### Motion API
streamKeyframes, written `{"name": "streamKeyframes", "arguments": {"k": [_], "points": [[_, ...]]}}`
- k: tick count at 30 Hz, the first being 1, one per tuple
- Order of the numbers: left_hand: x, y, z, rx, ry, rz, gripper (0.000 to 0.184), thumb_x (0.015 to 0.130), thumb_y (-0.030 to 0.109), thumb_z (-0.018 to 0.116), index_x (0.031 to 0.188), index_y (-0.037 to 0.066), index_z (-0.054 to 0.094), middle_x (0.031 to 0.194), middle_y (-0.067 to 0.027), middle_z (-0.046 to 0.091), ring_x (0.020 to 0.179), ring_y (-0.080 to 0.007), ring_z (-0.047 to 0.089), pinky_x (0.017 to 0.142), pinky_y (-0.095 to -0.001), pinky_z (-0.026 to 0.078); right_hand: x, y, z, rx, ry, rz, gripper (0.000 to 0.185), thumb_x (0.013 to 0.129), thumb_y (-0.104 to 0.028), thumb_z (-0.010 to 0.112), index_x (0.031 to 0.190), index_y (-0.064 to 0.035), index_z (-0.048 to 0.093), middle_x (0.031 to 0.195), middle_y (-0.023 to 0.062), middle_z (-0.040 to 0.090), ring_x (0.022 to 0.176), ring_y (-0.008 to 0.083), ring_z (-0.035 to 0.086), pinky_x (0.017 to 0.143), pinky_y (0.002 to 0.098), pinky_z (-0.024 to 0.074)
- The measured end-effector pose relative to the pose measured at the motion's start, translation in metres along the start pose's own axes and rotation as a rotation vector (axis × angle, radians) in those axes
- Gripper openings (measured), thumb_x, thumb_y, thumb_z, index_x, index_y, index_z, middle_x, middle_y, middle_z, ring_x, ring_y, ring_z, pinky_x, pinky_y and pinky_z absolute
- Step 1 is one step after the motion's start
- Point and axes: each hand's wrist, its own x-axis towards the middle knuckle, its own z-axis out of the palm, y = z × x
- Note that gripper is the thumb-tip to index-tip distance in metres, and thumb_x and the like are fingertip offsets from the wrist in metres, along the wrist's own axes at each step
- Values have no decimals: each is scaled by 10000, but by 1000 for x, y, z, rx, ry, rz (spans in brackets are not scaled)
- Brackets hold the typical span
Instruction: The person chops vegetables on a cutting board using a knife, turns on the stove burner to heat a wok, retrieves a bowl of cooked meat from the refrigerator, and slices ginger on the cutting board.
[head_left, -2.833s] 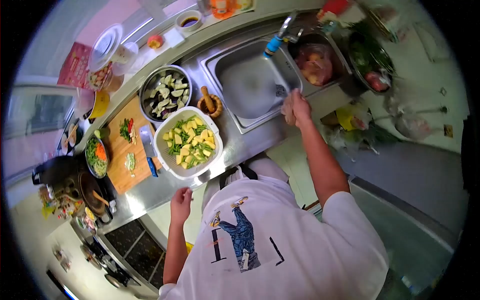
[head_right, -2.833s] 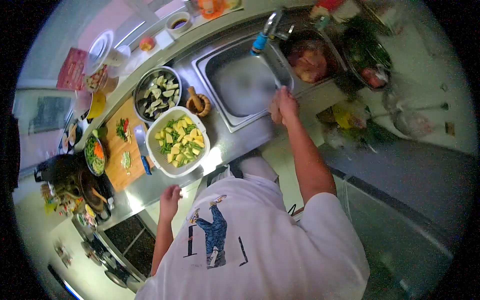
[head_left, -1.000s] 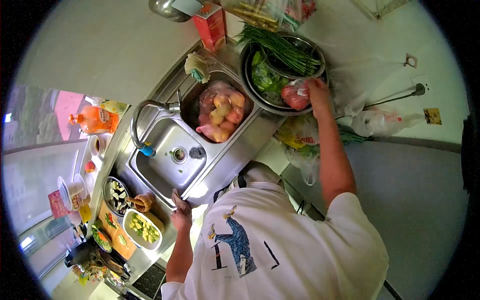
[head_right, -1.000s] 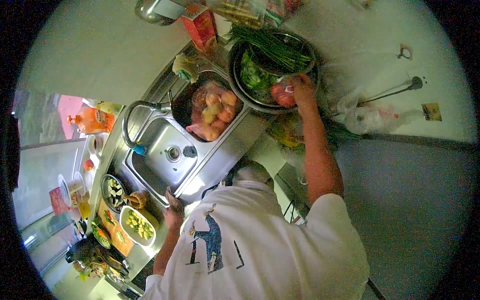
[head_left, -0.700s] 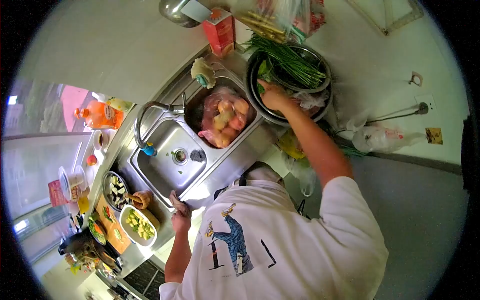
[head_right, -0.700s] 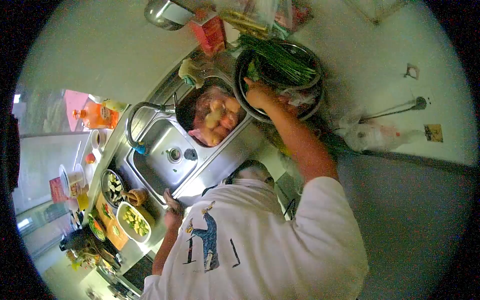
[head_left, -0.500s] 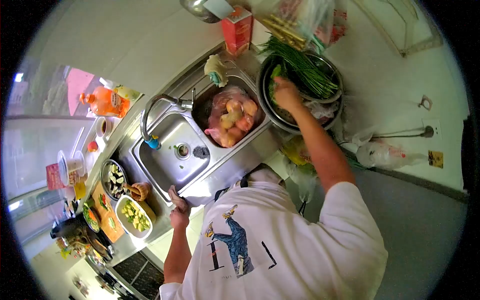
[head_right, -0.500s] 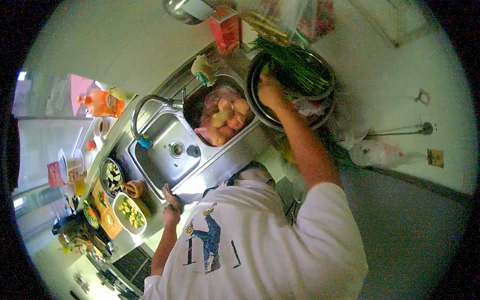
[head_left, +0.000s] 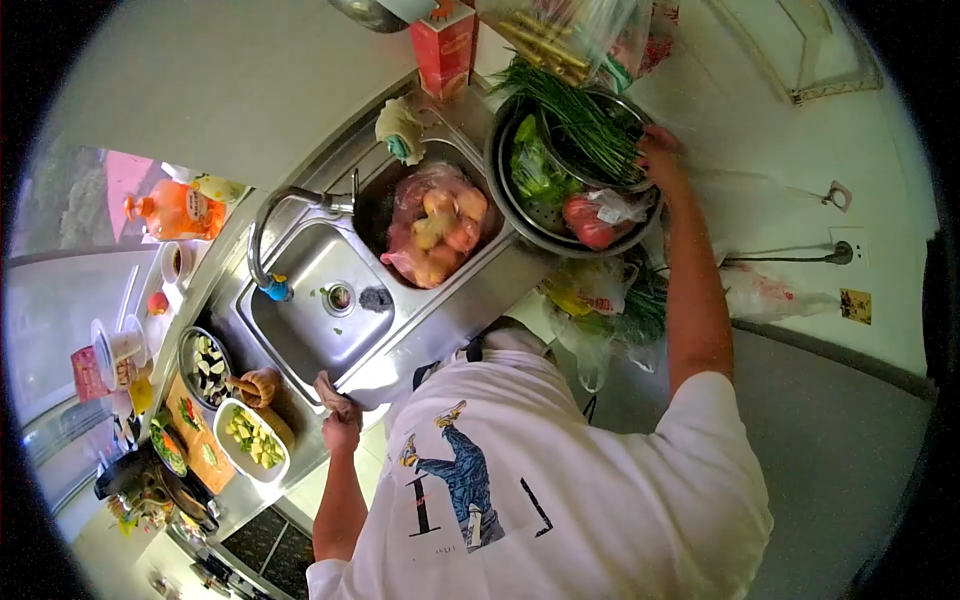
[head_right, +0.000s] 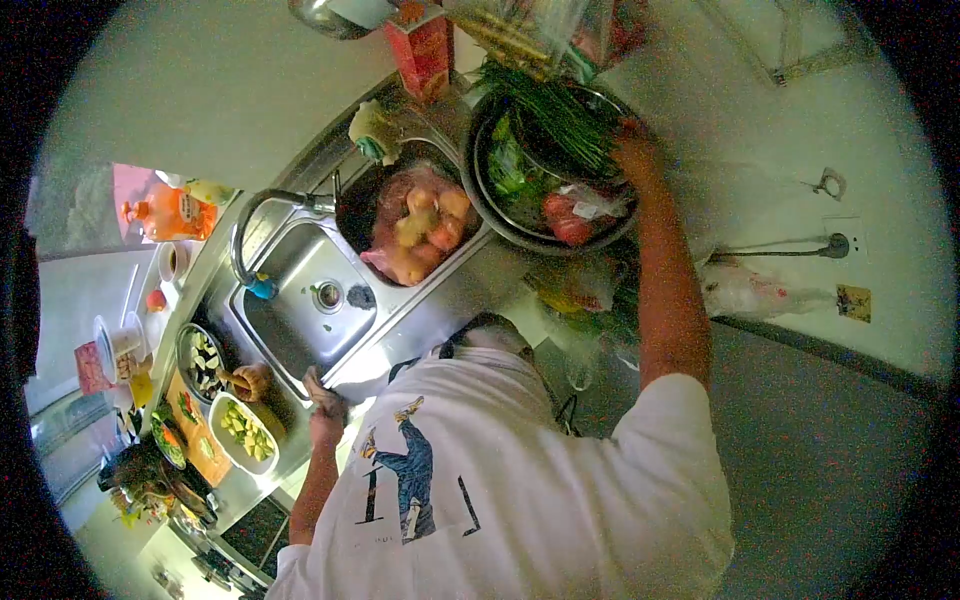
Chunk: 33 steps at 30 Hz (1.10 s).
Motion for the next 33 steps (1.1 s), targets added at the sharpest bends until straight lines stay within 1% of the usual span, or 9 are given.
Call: {"name": "streamKeyframes", "arguments": {"k": [3,5,9,12,15,17,21,26,33], "points": [[-3,1,-5,57,17,-33,355,741,288,630,967,14,643,990,-238,611,905,-412,583,801,-497,471,-18,13,-22,308,121,-167,273,895,-218,546,1097,-42,594,865,42,634,658,169,596,619,290,479],[-3,-5,3,72,62,-38,352,738,281,633,963,11,642,1013,-236,599,934,-409,569,823,-488,463,-16,32,-33,-400,196,-87,269,899,-291,528,969,-40,595,763,36,628,611,147,581,573,286,465],[-9,-5,7,-43,202,8,374,726,263,650,999,8,635,1049,-237,575,969,-416,540,860,-491,444,-29,75,-39,-565,34,-185,348,900,-377,542,818,-40,569,714,56,614,580,132,573,525,276,438],[-15,-5,3,-27,316,65,425,743,299,653,1037,-5,609,1047,-249,573,962,-422,547,849,-498,448,-37,79,-22,-244,-42,24,448,888,-476,565,729,-56,559,664,53,594,553,127,554,494,268,417],[-16,-6,2,18,331,93,493,762,334,658,1093,-22,573,1063,-265,559,966,-424,549,846,-496,451,-45,67,0,-244,-23,-26,463,887,-527,558,789,-75,576,607,37,557,500,131,512,453,290,404],[-20,-2,-3,36,344,74,516,761,326,665,1124,-25,562,1090,-271,545,982,-425,542,859,-491,447,-56,40,12,137,-40,291,431,881,-515,576,842,-86,578,574,22,520,453,128,452,401,290,375],[-16,8,-12,-51,337,38,442,732,306,671,1043,-3,617,1138,-249,548,1024,-424,525,893,-495,428,-23,56,22,288,7,431,402,875,-497,597,844,-97,566,551,18,486,428,123,411,376,297,324],[-11,17,-19,-30,331,18,450,767,318,688,1028,-41,611,1095,-252,553,1001,-404,548,878,-465,443,29,104,5,613,-55,578,174,883,-260,586,803,-122,519,575,15,440,419,109,351,360,248,260],[-16,73,-57,-200,410,124,349,780,197,637,1060,-11,617,1135,-222,559,1052,-368,543,918,-429,435,-52,20,-8,630,-8,376,155,851,-173,600,774,-112,481,616,14,419,429,113,342,367,247,251]]}}
